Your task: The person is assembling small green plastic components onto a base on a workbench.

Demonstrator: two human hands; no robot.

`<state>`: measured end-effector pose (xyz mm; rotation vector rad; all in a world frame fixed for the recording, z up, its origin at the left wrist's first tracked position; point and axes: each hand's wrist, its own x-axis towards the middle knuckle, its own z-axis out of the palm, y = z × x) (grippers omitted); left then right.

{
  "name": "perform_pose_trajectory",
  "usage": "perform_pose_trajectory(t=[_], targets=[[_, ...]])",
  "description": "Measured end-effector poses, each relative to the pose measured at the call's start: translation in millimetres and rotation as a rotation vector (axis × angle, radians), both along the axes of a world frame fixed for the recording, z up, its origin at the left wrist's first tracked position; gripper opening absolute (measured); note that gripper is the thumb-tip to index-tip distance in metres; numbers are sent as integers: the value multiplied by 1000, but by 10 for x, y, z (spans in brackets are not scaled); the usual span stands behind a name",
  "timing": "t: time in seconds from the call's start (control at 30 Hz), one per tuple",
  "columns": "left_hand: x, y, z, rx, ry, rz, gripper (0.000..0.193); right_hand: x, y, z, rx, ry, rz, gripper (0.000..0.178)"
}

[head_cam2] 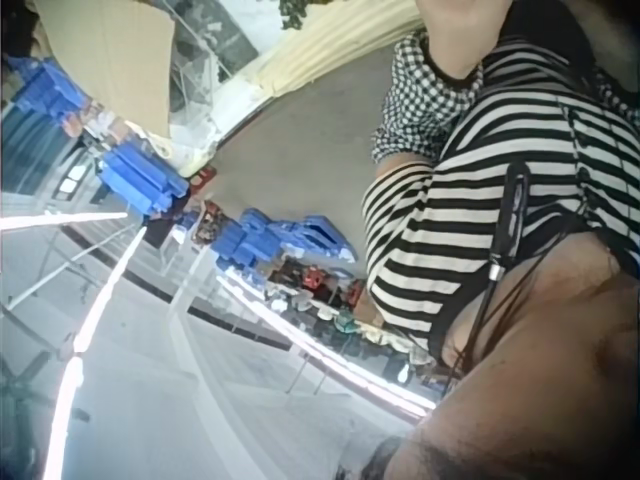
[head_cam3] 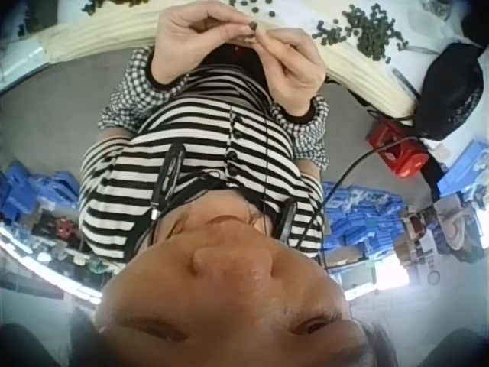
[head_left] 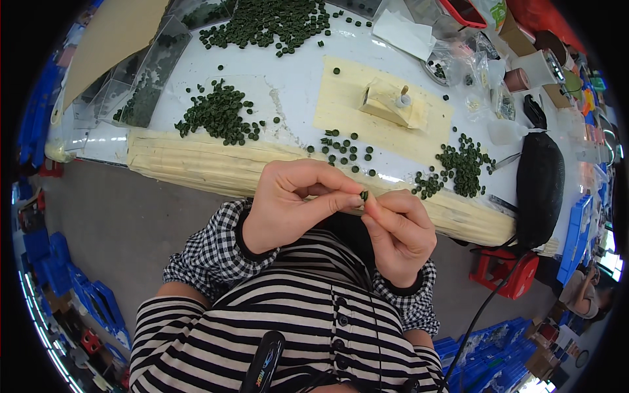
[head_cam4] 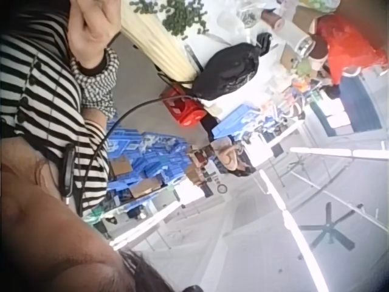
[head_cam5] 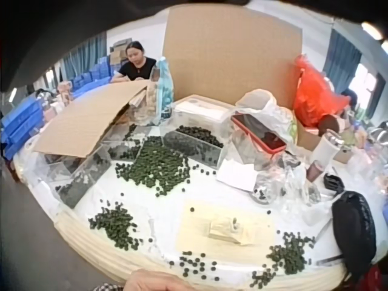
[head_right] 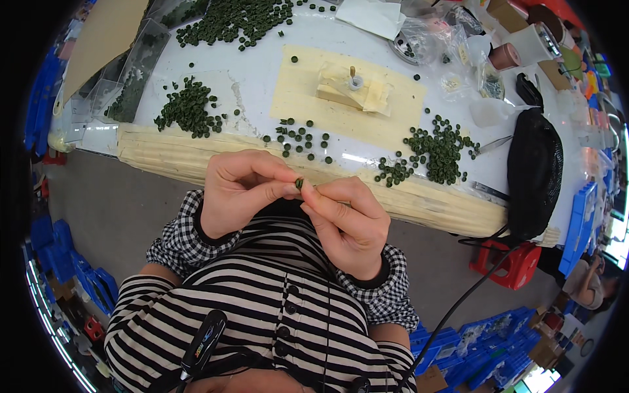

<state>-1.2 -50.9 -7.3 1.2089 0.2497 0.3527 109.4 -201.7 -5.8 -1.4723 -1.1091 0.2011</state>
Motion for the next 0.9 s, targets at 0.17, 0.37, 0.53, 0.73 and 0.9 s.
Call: perform_pose_trajectory(t=[0.17,0.37,0.53,0.73,0.9], targets=[[8,-11,43,-67,26,-8,14,12,6,-7,21,-40,-14,37],[-5,-9,59,-93,62,-17,15,32,4,-6,10,-94,-1,36],[-14,-4,88,-98,94,-21,13,36,3,-22,5,-115,1,36],[-11,-8,86,-95,89,-13,11,35,8,-18,-1,-117,0,35],[-9,1,57,-108,40,-21,15,41,20,-12,11,-95,-3,35]])
